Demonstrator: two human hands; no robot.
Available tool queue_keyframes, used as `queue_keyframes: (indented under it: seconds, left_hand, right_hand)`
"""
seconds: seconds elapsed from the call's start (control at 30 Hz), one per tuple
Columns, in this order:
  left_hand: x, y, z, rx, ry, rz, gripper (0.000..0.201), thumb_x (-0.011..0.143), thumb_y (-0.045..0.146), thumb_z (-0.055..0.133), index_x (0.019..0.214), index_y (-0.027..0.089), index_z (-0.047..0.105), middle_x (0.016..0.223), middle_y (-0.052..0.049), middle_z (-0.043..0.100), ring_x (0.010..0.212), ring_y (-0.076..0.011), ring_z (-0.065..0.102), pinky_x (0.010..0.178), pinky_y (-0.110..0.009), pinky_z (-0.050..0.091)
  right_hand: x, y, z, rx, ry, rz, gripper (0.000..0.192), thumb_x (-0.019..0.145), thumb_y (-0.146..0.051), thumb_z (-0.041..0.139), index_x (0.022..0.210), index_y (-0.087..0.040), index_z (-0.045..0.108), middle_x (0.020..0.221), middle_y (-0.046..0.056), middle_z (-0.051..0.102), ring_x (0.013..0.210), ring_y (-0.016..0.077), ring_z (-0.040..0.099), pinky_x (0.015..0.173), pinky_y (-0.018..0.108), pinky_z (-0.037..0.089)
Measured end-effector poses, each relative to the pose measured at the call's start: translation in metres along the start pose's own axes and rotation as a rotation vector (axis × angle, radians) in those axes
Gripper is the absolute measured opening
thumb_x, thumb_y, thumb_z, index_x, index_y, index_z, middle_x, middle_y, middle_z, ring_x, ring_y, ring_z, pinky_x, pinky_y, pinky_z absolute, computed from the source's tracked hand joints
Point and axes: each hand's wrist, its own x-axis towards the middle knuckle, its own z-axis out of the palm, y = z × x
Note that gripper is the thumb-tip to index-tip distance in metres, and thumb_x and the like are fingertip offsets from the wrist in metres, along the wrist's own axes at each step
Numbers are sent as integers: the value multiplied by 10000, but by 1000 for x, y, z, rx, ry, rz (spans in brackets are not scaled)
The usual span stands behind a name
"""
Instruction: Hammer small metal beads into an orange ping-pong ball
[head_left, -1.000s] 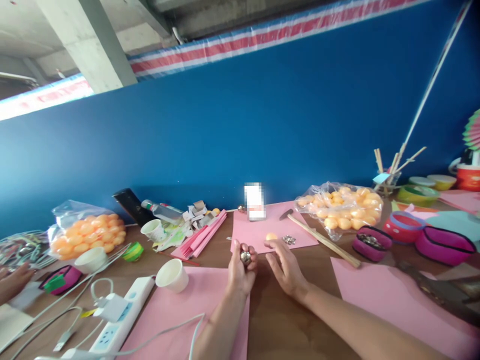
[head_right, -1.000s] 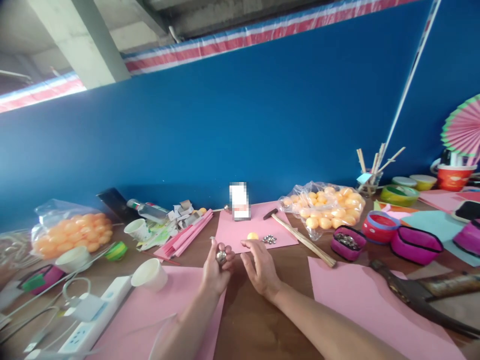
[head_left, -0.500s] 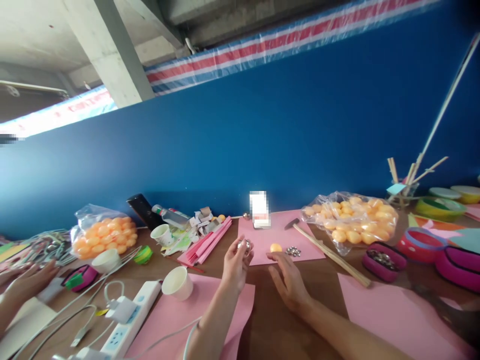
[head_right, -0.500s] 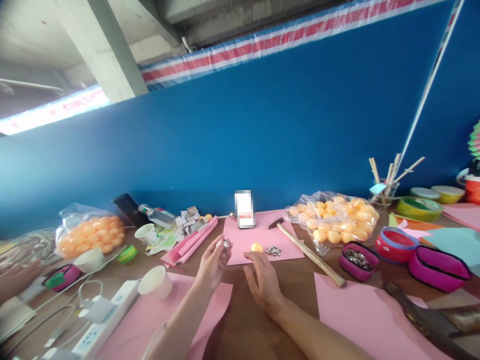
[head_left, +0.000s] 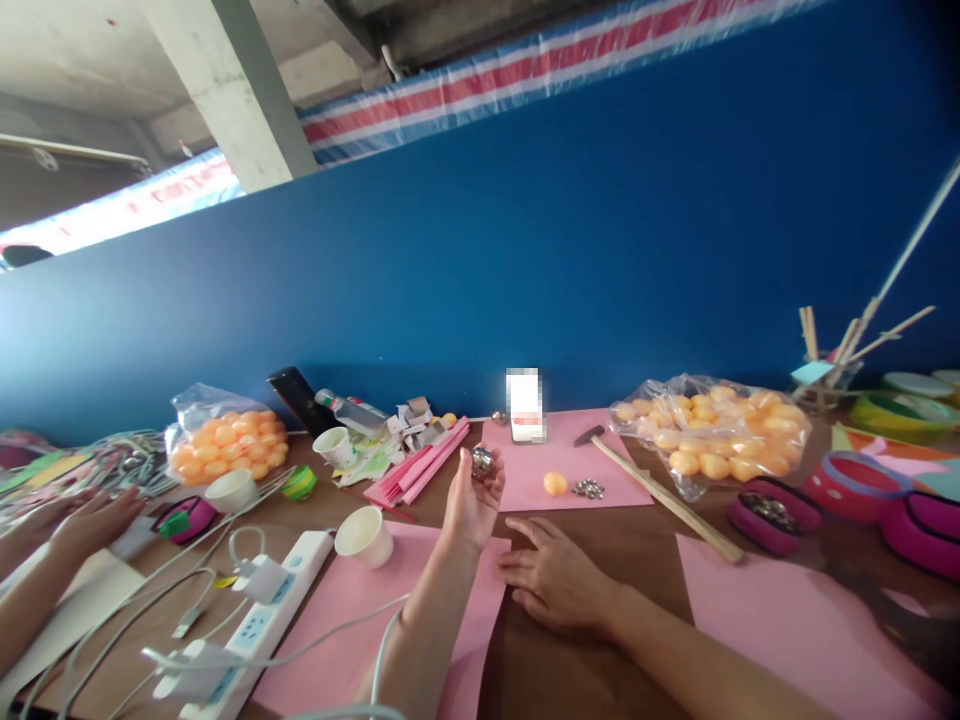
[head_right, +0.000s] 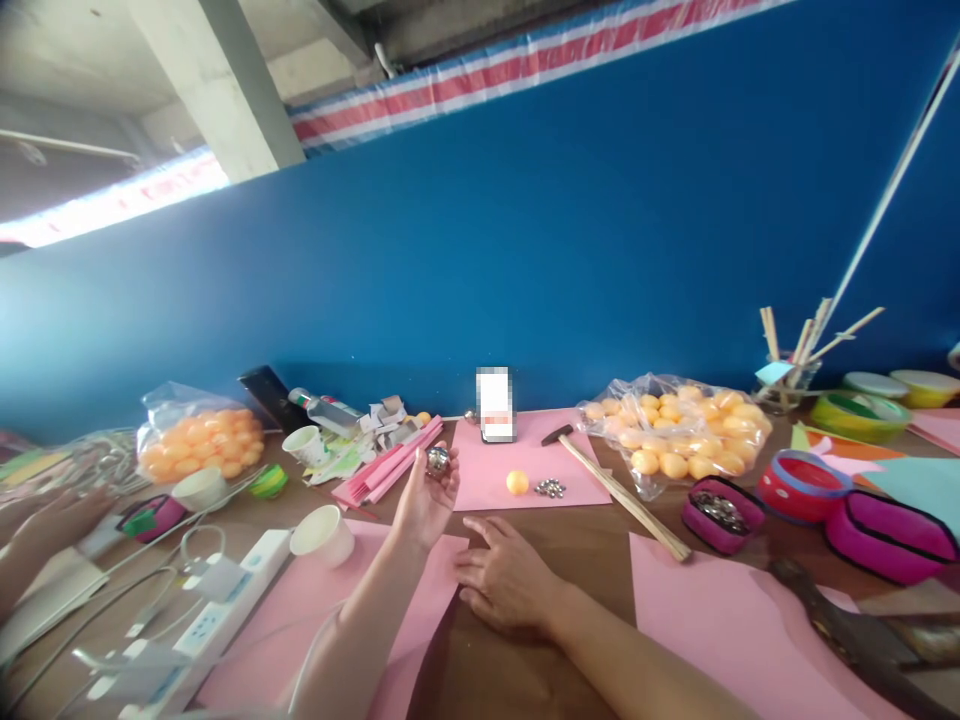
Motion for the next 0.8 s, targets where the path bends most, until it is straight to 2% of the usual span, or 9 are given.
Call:
queue_keyframes:
  seconds: [0.13, 0.33, 0.5, 0.63, 0.7, 0.77, 0.8]
  left_hand:
    - [-7, 1, -1, -45, -18, 1, 269, 782, 343, 518, 936, 134, 588, 830, -77, 648, 649, -93, 614, 585, -177, 511]
    - [-25, 4, 4, -51, -10, -8, 292, 798, 371, 482, 960, 150, 587, 879, -75, 637, 644, -75, 600, 582, -159, 499]
    - [-31, 7, 7, -35, -9, -25, 297, 789, 380, 493, 956, 151, 585, 876, -76, 631, 639, -73, 593, 573, -156, 496]
    - [-13, 5, 8, -17, -11, 68, 289, 790, 379, 489, 933, 142, 572, 884, -80, 620, 667, -82, 591, 600, -174, 497]
    - [3, 2, 7, 79, 66, 159, 225, 803, 326, 478, 912, 142, 548, 841, -71, 609, 667, -79, 585, 633, -189, 493]
    - [23, -2, 7, 336, 198, 297, 144, 808, 250, 467, 912, 160, 510, 784, -35, 579, 641, -64, 568, 678, -213, 484]
    - [33, -3, 7, 385, 235, 325, 138, 806, 227, 463, 931, 174, 486, 769, -17, 558, 616, -54, 551, 690, -222, 478]
  right_hand:
    - [0, 1, 4, 2, -10, 18, 327, 839, -309, 373, 1106, -275, 558, 1113, -40, 594, 1249, 246, 202, 1001, 443, 167]
    - [-2, 0, 2, 46, 68, 9, 324, 810, -265, 420, 1099, -277, 565, 1084, -33, 611, 1219, 243, 271, 976, 457, 230]
    - [-2, 0, 0, 80, 69, 11, 309, 816, -260, 408, 1071, -262, 583, 1081, -20, 612, 1202, 239, 300, 967, 457, 264]
    - [-2, 0, 0, 77, 74, -3, 311, 799, -269, 434, 1072, -253, 581, 1076, -9, 614, 1183, 238, 323, 963, 449, 282]
    - [-2, -1, 0, 62, 78, -4, 298, 789, -262, 446, 1050, -241, 589, 1082, -5, 609, 1173, 234, 333, 966, 440, 285]
    - [-1, -1, 0, 34, 71, -5, 265, 785, -257, 453, 997, -221, 607, 1136, 0, 575, 1170, 230, 336, 974, 429, 278]
    - [-1, -2, 0, 20, 69, -5, 244, 781, -259, 460, 962, -211, 616, 1166, 2, 553, 1172, 230, 334, 978, 424, 275]
